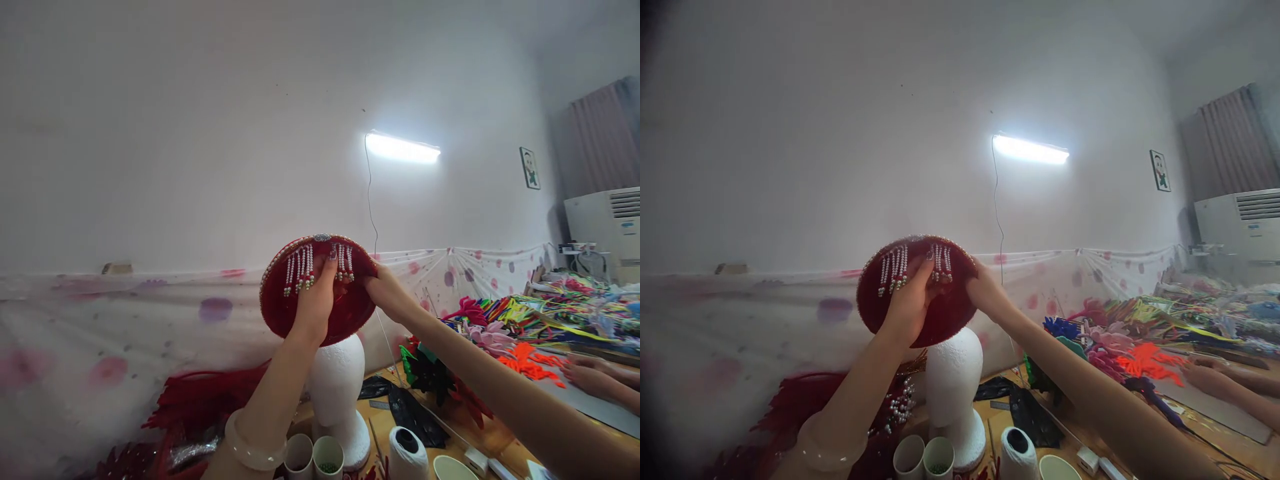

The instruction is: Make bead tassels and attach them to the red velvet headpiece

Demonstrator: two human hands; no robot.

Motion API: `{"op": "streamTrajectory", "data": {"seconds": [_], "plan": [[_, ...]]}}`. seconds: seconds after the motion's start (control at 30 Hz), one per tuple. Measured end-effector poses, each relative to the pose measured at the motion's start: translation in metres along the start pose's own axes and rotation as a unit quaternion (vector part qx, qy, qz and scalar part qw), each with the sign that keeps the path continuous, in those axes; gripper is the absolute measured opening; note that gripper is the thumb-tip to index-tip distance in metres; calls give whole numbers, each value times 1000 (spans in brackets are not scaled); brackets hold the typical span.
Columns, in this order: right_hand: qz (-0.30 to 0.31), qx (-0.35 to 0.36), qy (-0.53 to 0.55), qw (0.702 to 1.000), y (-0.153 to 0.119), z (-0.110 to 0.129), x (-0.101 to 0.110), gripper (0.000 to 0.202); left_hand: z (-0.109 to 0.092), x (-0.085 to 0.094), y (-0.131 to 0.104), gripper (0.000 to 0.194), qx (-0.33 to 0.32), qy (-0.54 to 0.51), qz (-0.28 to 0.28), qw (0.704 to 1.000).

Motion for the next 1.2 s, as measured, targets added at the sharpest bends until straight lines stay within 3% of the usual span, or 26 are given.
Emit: {"op": "streamTrajectory", "data": {"seconds": [0.23, 0.63, 0.77, 0.97, 1.2], "plan": [[-1, -60, 26, 998, -3, -9, 4, 51, -10, 15, -15, 6, -61, 84, -80, 991], [-35, -28, -43, 998, 0, -6, 16, 39, -18, 2, -31, 30, -144, 103, -3, 984], [-46, -12, -73, 996, -2, -1, 21, 49, -13, 4, -33, 32, -135, 89, 13, 987], [-57, 2, -107, 993, -5, 7, 24, 55, 6, 14, -21, 15, -73, 30, -8, 997], [-56, 15, -133, 989, -7, 13, 21, 56, -4, 6, -16, 11, -53, -75, -51, 994]]}}
Point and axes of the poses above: each hand's wrist, its own y-axis towards the middle knuckle, its own x-axis out of the back of the hand, z = x × y, the point moved 6 cm from there along y, towards the middle knuckle, and after that the axes turned 1 degree about z, right-handed, at the moved point
